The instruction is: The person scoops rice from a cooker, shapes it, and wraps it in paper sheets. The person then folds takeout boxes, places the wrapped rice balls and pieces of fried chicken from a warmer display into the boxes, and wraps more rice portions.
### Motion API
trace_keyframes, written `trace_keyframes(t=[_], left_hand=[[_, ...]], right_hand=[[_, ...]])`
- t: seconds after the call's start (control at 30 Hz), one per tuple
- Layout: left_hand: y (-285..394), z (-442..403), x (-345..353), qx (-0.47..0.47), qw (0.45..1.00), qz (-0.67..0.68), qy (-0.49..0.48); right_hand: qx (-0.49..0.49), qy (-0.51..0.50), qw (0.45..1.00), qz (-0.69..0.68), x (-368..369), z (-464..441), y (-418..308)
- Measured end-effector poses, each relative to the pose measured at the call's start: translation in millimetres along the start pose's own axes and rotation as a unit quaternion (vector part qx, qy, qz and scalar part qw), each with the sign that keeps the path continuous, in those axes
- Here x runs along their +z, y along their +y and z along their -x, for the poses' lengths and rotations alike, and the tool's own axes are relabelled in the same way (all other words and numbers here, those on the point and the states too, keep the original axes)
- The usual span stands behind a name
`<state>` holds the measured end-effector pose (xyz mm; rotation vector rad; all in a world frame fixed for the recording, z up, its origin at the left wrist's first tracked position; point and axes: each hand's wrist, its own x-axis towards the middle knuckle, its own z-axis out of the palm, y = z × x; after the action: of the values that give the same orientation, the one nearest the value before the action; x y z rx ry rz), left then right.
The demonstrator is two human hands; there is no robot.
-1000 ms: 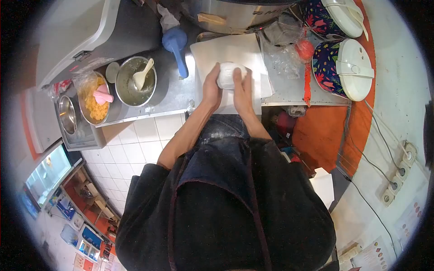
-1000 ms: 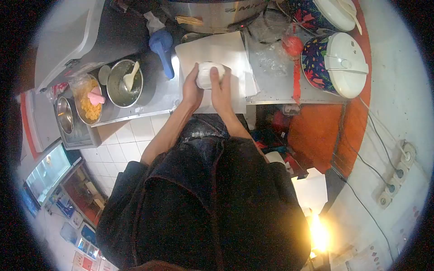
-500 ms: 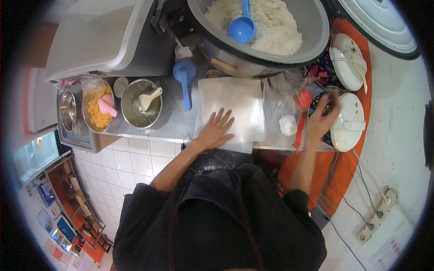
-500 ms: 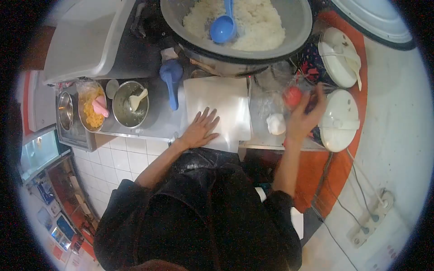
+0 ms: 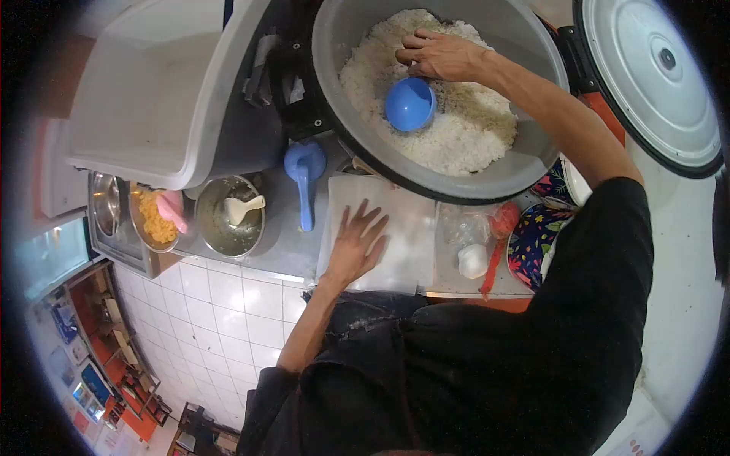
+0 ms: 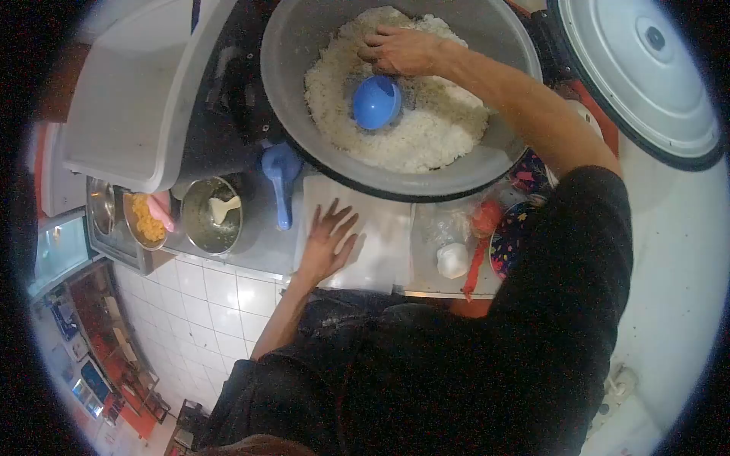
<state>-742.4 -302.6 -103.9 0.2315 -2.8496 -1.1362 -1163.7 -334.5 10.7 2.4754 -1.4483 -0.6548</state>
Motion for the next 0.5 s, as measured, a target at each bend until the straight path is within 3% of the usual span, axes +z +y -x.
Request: trace_keyframes(t=[0.07,0.1,0.13,0.2,0.33,0.4,0.5], left_hand=[[10,1,-23,0.012,0.989,0.025,0.142],[16,0,-32,0.008,0.990,0.030,0.138],[20,-8,-41,0.033,0.978,0.015,0.205],[30,-24,-68,0.075,0.948,-0.033,0.307],[37,-56,-128,0.136,0.876,-0.058,0.458],[34,-79,-150,0.155,0.843,-0.029,0.515],[31,-104,-176,0.183,0.833,-0.099,0.513]], right_hand=[[-0.007,0.026,0.999,-0.035,18,11,-2],[-0.005,0.056,0.997,-0.062,26,17,-4],[-0.005,0.053,0.997,-0.061,24,15,-4],[0.015,-0.037,0.994,-0.100,14,9,-11],[-0.015,-0.038,0.996,-0.081,6,21,-2],[0.027,0.055,0.992,-0.112,24,37,-6],[0.024,0.039,0.991,-0.127,20,24,-15]])
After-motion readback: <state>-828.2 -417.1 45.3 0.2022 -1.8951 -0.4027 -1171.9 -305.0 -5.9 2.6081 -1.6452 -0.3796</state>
